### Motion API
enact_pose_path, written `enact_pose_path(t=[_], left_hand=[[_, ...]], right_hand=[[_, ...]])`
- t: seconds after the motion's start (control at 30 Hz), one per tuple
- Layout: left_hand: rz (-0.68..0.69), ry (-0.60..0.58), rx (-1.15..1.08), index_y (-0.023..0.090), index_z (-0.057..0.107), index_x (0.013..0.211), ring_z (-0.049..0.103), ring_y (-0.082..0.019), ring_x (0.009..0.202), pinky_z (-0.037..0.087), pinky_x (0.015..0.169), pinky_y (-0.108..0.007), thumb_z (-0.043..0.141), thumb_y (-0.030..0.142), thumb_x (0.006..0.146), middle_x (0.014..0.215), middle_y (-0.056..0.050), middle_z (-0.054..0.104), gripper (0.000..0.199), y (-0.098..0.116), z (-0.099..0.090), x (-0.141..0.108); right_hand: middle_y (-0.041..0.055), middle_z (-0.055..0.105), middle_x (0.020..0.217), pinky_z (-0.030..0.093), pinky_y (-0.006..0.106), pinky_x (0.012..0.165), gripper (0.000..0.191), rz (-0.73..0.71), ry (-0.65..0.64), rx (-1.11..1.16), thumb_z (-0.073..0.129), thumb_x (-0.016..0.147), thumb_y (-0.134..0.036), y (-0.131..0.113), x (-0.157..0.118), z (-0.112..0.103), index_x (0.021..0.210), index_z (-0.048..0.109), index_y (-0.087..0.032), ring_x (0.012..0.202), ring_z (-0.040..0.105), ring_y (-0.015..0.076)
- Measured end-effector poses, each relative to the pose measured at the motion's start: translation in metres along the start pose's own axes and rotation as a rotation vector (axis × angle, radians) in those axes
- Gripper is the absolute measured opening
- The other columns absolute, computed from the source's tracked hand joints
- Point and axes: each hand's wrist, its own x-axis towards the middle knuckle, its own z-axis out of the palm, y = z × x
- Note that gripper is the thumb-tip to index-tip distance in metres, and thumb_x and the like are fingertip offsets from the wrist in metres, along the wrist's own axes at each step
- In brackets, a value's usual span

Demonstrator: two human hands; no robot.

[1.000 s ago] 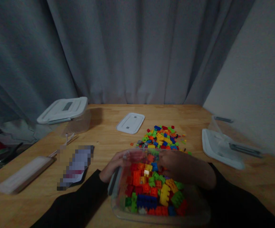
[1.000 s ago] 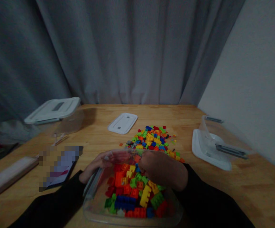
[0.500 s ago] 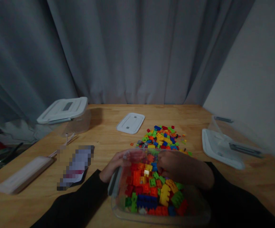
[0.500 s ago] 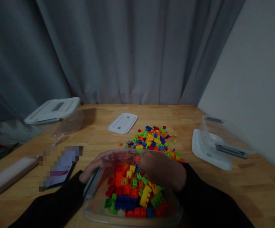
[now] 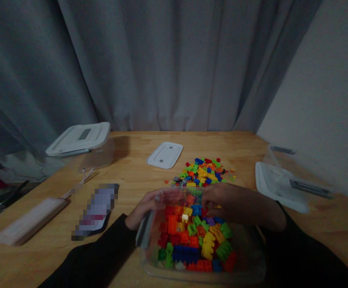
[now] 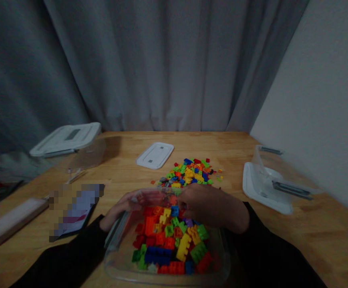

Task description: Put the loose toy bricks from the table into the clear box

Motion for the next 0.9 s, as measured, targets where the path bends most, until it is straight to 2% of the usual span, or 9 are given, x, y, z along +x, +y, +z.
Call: enact_pose_path(t=[0.1,0.27,0.4,0.57,0.67,0.77,0.83,0.9], left_hand=[[0.006,-0.001,-0.007,0.015,0.069,0.133,0.056,-0.042,0.135,0.027,0.121,-0.064,0.063,0.020,0.072,0.139,-0.017,0.067,0.061,0.000,0.000,0.000],[-0.009,0.028,0.001,0.015,0.069,0.132,0.056,-0.041,0.136,0.027,0.122,-0.061,0.063,0.018,0.071,0.138,-0.015,0.069,0.062,0.005,0.004,-0.002],[-0.021,0.029,0.004,0.015,0.069,0.133,0.056,-0.041,0.136,0.028,0.122,-0.061,0.063,0.018,0.073,0.139,-0.016,0.068,0.060,0.003,0.002,-0.002],[-0.028,0.020,0.006,0.016,0.067,0.135,0.055,-0.041,0.137,0.028,0.121,-0.062,0.062,0.017,0.074,0.140,-0.017,0.067,0.061,-0.003,-0.006,-0.002],[-0.015,-0.005,0.004,0.015,0.067,0.135,0.054,-0.041,0.137,0.028,0.121,-0.063,0.062,0.017,0.074,0.142,-0.019,0.065,0.061,-0.003,-0.005,-0.001],[-0.002,-0.002,-0.013,0.014,0.067,0.135,0.053,-0.042,0.138,0.026,0.121,-0.063,0.063,0.019,0.074,0.141,-0.020,0.065,0.061,-0.001,-0.002,-0.001],[0.004,0.016,-0.014,0.014,0.067,0.134,0.054,-0.043,0.138,0.026,0.122,-0.063,0.064,0.021,0.073,0.141,-0.020,0.066,0.061,-0.001,0.000,-0.001],[0.003,0.019,-0.011,0.014,0.068,0.134,0.054,-0.043,0.137,0.026,0.122,-0.063,0.064,0.021,0.072,0.140,-0.019,0.066,0.063,-0.001,0.000,-0.001]], right_hand=[[0.0055,0.071,0.092,0.044,0.028,0.073,0.012,0.008,-0.067,0.005,0.059,0.090,-0.012,-0.002,0.005,0.008,0.089,0.070,-0.016,0.084,0.063,0.0166],[0.0046,0.068,0.086,0.041,0.026,0.066,0.019,-0.014,-0.090,0.006,0.052,0.088,-0.008,0.002,0.012,0.018,0.081,0.068,-0.015,0.077,0.059,0.0138],[0.0061,0.071,0.090,0.044,0.028,0.073,0.018,-0.044,-0.046,0.013,0.057,0.087,-0.010,0.005,0.014,0.025,0.087,0.074,-0.016,0.083,0.063,0.0164],[0.0048,0.075,0.089,0.047,0.029,0.078,0.016,-0.080,-0.075,0.021,0.063,0.086,-0.012,0.007,0.017,0.029,0.088,0.077,-0.019,0.087,0.066,0.0175],[0.0046,0.077,0.093,0.048,0.028,0.081,0.016,-0.058,-0.101,0.049,0.063,0.089,-0.015,0.004,0.014,0.018,0.093,0.078,-0.019,0.089,0.068,0.0176],[0.0039,0.078,0.098,0.049,0.028,0.081,0.019,-0.036,-0.078,0.079,0.060,0.096,-0.022,0.002,0.005,-0.006,0.100,0.078,-0.020,0.090,0.070,0.0168],[0.0028,0.079,0.096,0.048,0.027,0.078,0.022,-0.013,0.008,0.084,0.057,0.099,-0.028,0.009,-0.003,-0.023,0.100,0.079,-0.022,0.085,0.070,0.0155],[0.0039,0.078,0.100,0.049,0.028,0.080,0.027,0.053,0.177,0.075,0.057,0.100,-0.038,0.024,-0.011,-0.037,0.104,0.078,-0.022,0.088,0.070,0.0170]])
